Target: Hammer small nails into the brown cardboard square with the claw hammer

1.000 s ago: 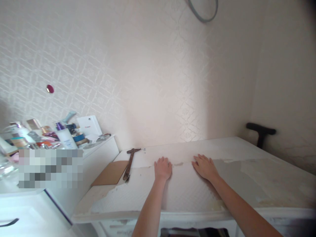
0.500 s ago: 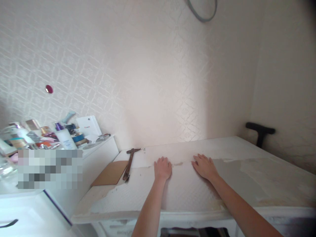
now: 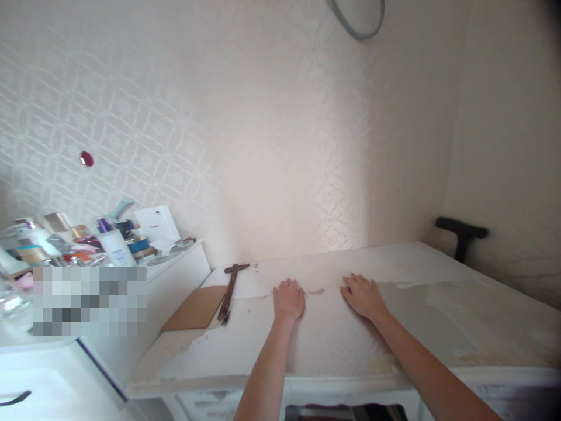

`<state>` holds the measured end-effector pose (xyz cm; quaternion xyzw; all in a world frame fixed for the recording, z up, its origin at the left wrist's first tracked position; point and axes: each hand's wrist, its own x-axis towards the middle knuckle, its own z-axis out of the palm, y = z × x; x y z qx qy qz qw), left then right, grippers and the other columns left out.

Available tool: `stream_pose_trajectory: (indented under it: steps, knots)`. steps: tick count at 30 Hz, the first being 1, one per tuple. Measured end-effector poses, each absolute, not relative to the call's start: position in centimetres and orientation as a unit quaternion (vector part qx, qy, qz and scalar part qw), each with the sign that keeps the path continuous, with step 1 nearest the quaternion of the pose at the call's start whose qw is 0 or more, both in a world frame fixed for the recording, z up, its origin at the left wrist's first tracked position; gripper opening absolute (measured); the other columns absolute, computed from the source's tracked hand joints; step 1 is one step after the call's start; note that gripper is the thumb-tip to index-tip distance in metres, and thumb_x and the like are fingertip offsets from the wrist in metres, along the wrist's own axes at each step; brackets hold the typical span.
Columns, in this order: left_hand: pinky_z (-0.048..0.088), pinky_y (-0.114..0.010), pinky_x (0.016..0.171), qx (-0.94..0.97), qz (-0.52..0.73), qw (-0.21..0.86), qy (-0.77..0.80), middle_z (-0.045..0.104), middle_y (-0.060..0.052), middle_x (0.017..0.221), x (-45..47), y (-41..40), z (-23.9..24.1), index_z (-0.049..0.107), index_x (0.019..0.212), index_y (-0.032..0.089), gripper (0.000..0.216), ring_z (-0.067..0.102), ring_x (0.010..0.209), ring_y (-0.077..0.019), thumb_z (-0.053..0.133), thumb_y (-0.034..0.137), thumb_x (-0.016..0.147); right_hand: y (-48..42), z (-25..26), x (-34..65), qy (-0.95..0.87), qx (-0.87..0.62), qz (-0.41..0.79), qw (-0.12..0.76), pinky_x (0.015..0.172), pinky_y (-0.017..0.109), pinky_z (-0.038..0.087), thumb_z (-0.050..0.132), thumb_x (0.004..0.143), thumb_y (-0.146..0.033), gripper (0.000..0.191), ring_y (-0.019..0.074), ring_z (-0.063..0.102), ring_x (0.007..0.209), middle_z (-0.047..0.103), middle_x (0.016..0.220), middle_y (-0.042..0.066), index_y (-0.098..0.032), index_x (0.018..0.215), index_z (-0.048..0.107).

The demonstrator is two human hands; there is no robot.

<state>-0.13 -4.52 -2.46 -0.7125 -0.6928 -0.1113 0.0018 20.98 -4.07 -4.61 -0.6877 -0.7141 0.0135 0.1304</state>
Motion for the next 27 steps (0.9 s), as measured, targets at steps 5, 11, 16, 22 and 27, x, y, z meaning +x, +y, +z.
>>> stream_pose_trajectory:
  steps: [5,11,16,22,27]
  knots:
    - [0.024,-0.048,0.111,-0.712,-0.112,0.002,-0.693,0.042,-0.011,0.145,-0.11,-4.61,-2.30,0.051,0.128,0.016,0.045,0.036,0.135,-0.0257,0.027,0.033,0.094,-4.03,-4.67,21.00,-0.713,-0.688,0.014,0.131,0.108,0.053,0.021,0.029,0.094,-0.038,0.052,0.0303,0.032,0.135,0.038,0.147,0.015,-0.015,0.136,0.048]
    - [0.024,-0.048,0.111,-0.711,-0.107,0.002,-0.695,0.042,-0.011,0.145,-0.10,-4.62,-2.28,0.051,0.129,0.017,0.045,0.035,0.135,-0.0254,0.026,0.034,0.095,-4.03,-4.61,21.00,-0.713,-0.689,0.014,0.132,0.108,0.052,0.021,0.030,0.094,-0.038,0.051,0.0301,0.032,0.135,0.039,0.147,0.015,-0.015,0.136,0.049]
    - [0.025,-0.049,0.111,-0.714,-0.115,0.004,-0.691,0.044,-0.012,0.143,-0.09,-4.56,-2.49,0.053,0.126,0.016,0.045,0.037,0.134,-0.0254,0.025,0.034,0.094,-4.08,-4.52,21.01,-0.713,-0.689,0.016,0.130,0.108,0.052,0.022,0.030,0.094,-0.039,0.052,0.0307,0.032,0.135,0.038,0.147,0.015,-0.015,0.136,0.048]
    - [0.025,-0.049,0.111,-0.713,-0.122,0.003,-0.691,0.045,-0.011,0.143,-0.18,-4.37,-2.60,0.053,0.125,0.017,0.045,0.038,0.133,-0.0252,0.026,0.034,0.094,-4.20,-4.38,20.96,-0.713,-0.689,0.017,0.129,0.108,0.052,0.021,0.029,0.094,-0.038,0.052,0.0306,0.031,0.135,0.038,0.147,0.015,-0.014,0.136,0.048]
    - [0.024,-0.048,0.112,-0.711,-0.115,0.000,-0.694,0.043,-0.010,0.145,-0.16,-4.45,-2.53,0.051,0.128,0.017,0.045,0.036,0.134,-0.0253,0.026,0.034,0.094,-4.17,-4.36,20.96,-0.713,-0.689,0.018,0.127,0.108,0.052,0.021,0.030,0.094,-0.038,0.052,0.0303,0.031,0.135,0.038,0.147,0.015,-0.015,0.136,0.048]
